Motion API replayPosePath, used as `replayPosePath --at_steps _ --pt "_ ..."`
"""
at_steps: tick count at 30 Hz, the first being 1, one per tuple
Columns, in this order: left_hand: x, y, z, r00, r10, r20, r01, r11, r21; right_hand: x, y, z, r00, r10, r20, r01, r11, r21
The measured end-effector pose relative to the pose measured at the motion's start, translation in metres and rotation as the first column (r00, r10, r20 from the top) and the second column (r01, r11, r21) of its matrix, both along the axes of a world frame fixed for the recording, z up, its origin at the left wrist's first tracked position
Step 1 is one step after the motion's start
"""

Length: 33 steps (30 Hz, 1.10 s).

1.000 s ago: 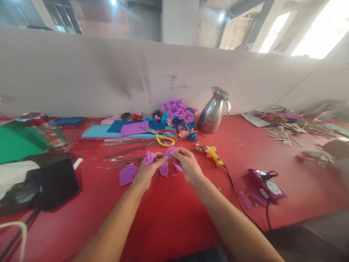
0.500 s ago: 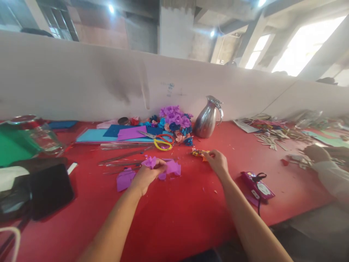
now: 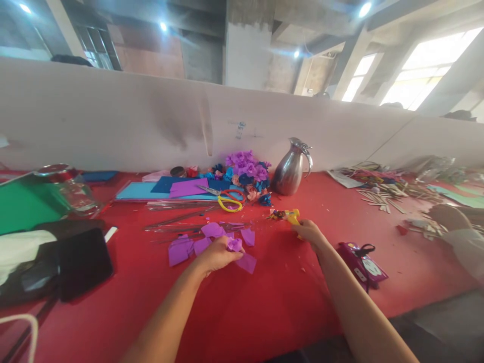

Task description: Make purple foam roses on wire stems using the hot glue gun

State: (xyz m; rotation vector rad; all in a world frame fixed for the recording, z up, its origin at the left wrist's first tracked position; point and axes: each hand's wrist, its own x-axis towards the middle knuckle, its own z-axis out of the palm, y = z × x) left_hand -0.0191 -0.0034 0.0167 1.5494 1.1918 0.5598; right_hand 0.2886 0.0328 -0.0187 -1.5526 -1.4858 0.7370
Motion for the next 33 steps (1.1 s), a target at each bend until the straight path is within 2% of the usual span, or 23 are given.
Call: replayPosePath --at_steps 2,4,6,8,10,13,17,24,29,33 --pt "0.000 0.001 -0.001 1.000 -0.002 0.007 0.002 1.000 0.010 -0.005 -0.008 0.004 0.996 -0.008 -0.094 0.001 0.997 -0.074" --pt "0.000 0.002 -0.003 1.000 -0.008 0.023 0.008 1.000 0.022 -0.013 -0.017 0.008 0.953 -0.018 -0.303 -0.023 0.991 -0.130" --pt "0.001 0.004 -0.006 0.999 -0.012 0.033 0.010 0.999 0.048 -0.021 -0.027 0.014 0.830 -0.066 -0.555 -0.040 0.983 -0.177" --pt "0.000 0.006 -0.009 1.000 0.000 0.018 -0.001 0.997 0.076 -0.028 -0.036 0.019 0.716 -0.105 -0.690 -0.047 0.979 -0.198" --pt "0.000 0.007 -0.011 1.000 0.008 -0.006 -0.007 0.995 0.098 -0.032 -0.045 0.026 0.699 -0.091 -0.710 -0.045 0.984 -0.171" --pt "-0.001 0.009 -0.014 1.000 -0.013 -0.013 0.014 0.994 0.110 -0.036 -0.061 0.038 0.725 -0.027 -0.688 -0.066 0.992 -0.109" --pt "-0.001 0.010 -0.016 1.000 0.009 -0.013 -0.008 0.997 0.081 -0.037 -0.082 0.046 0.785 0.068 -0.615 -0.165 0.981 -0.103" --pt "0.001 0.011 -0.014 1.000 0.028 -0.014 -0.027 0.998 0.056 -0.045 -0.113 0.036 0.918 0.122 -0.377 -0.200 0.964 -0.176" --pt "0.003 0.013 -0.015 0.999 0.043 -0.030 -0.042 0.998 0.056 -0.049 -0.129 0.032 0.965 0.193 -0.178 -0.229 0.950 -0.211" --pt "0.003 0.014 -0.015 0.999 0.034 -0.008 -0.033 0.997 0.072 -0.052 -0.135 0.032 0.974 0.226 0.017 -0.217 0.951 -0.222"
